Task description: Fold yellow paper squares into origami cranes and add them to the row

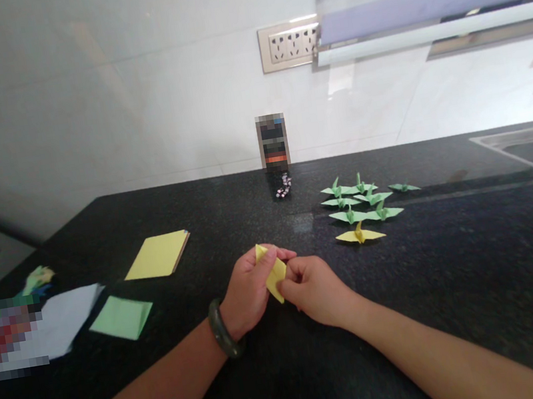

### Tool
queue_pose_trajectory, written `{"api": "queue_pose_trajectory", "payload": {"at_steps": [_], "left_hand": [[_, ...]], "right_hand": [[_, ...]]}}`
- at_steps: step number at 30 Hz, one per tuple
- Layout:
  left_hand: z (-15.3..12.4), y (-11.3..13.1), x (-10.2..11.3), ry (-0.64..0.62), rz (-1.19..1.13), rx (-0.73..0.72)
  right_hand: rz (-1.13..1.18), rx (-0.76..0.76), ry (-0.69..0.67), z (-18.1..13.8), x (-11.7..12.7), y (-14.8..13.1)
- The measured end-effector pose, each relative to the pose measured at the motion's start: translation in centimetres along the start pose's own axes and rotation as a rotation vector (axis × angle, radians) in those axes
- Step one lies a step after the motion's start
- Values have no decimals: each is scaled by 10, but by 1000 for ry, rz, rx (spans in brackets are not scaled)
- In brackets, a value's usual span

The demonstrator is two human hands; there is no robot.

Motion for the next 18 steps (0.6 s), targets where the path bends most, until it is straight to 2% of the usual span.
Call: {"api": "queue_pose_trajectory", "payload": {"at_steps": [10,18], "left_hand": [[1,-5,0,-52,-137,-54],[1,-4,0,-52,-165,-27]], "right_hand": [[1,0,4,0,1,-1],[1,3,10,0,1,1]]}}
Point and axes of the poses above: each hand's wrist, its own z-axis towards the middle knuckle, its own x-axis out of the back of the hand, y = z × x, the point moved 3 cm from there along z, towards the middle knuckle, and after that the axes turned 13 degrees about -y, right-handed, at the moved point
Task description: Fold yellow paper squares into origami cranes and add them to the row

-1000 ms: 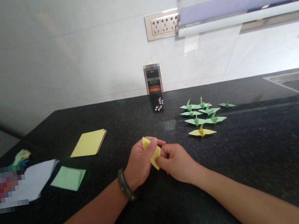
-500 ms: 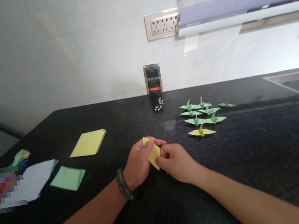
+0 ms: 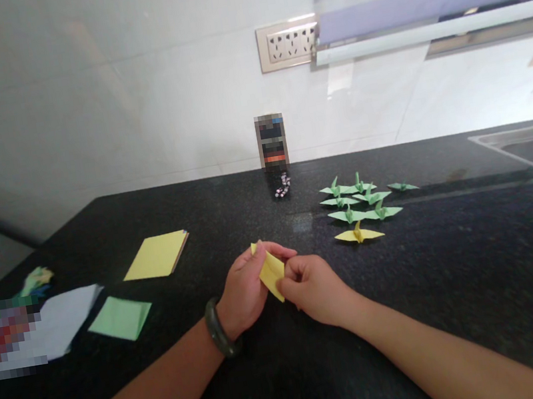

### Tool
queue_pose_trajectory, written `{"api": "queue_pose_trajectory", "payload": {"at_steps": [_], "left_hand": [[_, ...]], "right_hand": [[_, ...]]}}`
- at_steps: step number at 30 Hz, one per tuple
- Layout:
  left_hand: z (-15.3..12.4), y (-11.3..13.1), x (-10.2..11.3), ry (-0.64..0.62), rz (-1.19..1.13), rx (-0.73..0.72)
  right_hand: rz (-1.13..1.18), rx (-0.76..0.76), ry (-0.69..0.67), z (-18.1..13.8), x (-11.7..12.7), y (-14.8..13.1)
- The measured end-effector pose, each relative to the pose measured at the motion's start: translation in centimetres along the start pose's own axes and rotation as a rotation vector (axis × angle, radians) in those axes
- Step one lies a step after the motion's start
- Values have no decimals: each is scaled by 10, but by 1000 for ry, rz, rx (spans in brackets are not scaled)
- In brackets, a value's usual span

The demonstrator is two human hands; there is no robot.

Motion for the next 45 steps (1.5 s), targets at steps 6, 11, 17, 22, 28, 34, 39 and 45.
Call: {"api": "queue_pose_trajectory", "payload": {"at_steps": [6,11,17,22,28,34,39,45], "left_hand": [[0,3,0,23,-9,11],[1,6,5,119,123,11],[0,8,9,255,128,19],[0,9,9,232,109,8],[1,13,11,247,143,8],[-1,14,11,267,155,-8],[1,13,14,285,128,-14],[6,15,25,363,9,-80]], "right_hand": [[11,-4,-7,-1,1,-1],[43,-7,-9,0,2,-2],[54,-14,-13,1,2,0],[46,-7,-9,0,3,-2],[65,3,-20,-1,4,-2],[96,-10,-31,-1,5,-2],[128,-29,-36,1,6,-1],[116,-64,-40,2,7,0]]}}
Point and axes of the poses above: each hand's wrist, its own z-axis towards the middle knuckle, its own x-axis out of the back of the hand, y = z × x, the point moved 3 cm from there along z, towards the middle knuckle, and after that the axes turned 13 degrees about -y, right-handed, at the moved point
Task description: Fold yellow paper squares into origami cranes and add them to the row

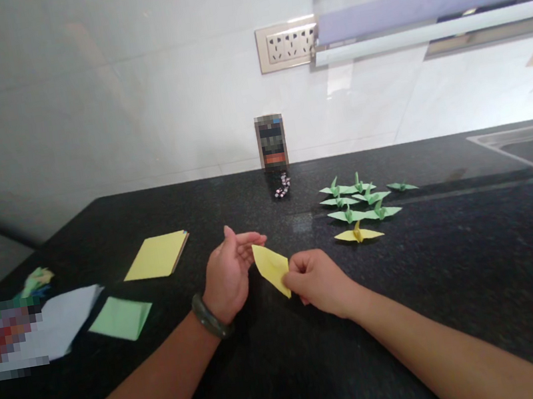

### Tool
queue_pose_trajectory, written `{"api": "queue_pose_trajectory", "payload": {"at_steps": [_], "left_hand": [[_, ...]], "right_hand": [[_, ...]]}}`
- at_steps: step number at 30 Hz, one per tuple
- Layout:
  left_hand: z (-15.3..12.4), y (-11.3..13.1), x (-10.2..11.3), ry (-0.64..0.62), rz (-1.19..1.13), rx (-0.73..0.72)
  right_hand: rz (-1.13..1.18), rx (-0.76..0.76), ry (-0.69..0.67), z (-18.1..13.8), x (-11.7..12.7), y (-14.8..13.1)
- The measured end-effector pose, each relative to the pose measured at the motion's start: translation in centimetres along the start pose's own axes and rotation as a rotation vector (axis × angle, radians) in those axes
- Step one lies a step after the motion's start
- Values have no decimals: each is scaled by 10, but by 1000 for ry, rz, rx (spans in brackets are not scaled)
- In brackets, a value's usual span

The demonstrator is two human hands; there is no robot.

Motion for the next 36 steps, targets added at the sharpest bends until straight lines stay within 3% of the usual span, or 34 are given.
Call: {"api": "queue_pose_trajectory", "payload": {"at_steps": [5,11,14,17,20,27,29,32,36], "left_hand": [[-3,-4,-7,-196,150,81],[-3,-3,-5,-167,241,66],[-1,-1,-5,-221,249,36],[-1,1,-6,-309,464,20],[-1,3,-6,-310,670,-2],[-2,-10,-6,-377,521,97],[-4,-14,-9,-459,541,168],[-8,-13,-12,-495,618,163],[-9,-8,-11,-369,539,118]], "right_hand": [[-2,6,14,-1,1,-2],[-23,41,37,2,7,-1],[-94,56,42,4,13,1],[-204,53,-15,5,17,2],[-323,84,-28,5,22,3],[-428,260,257,3,36,-8],[-472,348,240,2,34,-11],[-476,449,168,0,30,-13],[-200,429,182,1,29,-9]]}}
Point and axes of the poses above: each hand's wrist, its own z-axis towards the middle knuckle, its own x-axis out of the back of the hand, y = z × x, the point moved 3 cm from there along z, towards the middle knuckle, and after that the axes turned 13 degrees about -y, right-handed, at the moved point
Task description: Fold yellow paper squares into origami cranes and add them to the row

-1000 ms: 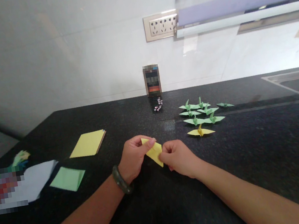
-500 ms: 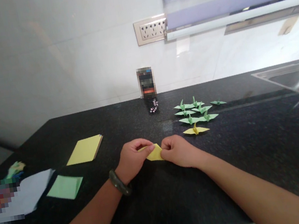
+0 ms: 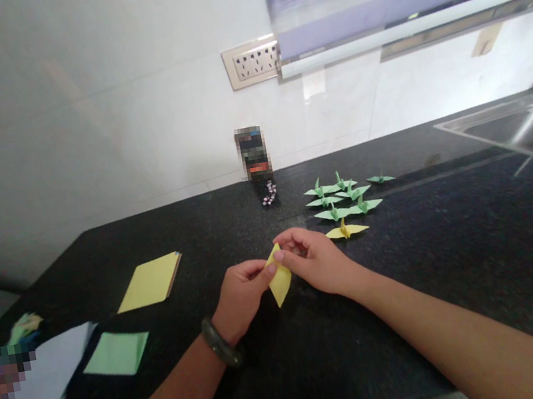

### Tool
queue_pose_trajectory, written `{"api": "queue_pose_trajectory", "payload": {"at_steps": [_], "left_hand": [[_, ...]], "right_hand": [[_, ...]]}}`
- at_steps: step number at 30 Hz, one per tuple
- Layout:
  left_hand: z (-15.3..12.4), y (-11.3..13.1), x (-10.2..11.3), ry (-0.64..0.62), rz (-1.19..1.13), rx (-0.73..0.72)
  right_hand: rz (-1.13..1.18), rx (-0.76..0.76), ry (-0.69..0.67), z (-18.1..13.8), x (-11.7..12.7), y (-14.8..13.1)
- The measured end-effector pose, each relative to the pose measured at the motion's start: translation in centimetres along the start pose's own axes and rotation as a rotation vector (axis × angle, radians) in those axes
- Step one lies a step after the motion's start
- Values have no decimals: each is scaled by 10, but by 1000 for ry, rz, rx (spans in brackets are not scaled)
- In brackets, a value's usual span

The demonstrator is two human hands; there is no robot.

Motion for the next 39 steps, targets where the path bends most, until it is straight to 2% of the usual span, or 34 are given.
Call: {"api": "queue_pose_trajectory", "payload": {"at_steps": [3,9,18,21,26,39], "left_hand": [[0,-3,4,134,-102,0],[1,-9,2,115,-245,-29],[0,-3,-5,64,-455,41],[0,-3,-5,64,-477,43],[0,-6,-4,59,-490,56],[-1,-1,-4,86,-416,76]], "right_hand": [[101,-101,37,0,-1,3],[312,-175,-50,1,-10,6],[484,-222,23,0,-13,7],[521,-239,35,0,-13,9],[566,-282,-25,0,-15,14],[775,-286,-63,0,-19,12]]}}
Point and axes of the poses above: each hand's wrist, its own z-axis towards the middle knuckle, its own x-axis out of the back of the hand, y = z × x, the point moved 3 cm from there along z, towards the middle knuckle, and after that the axes turned 13 degrees about -y, right-handed, at the moved point
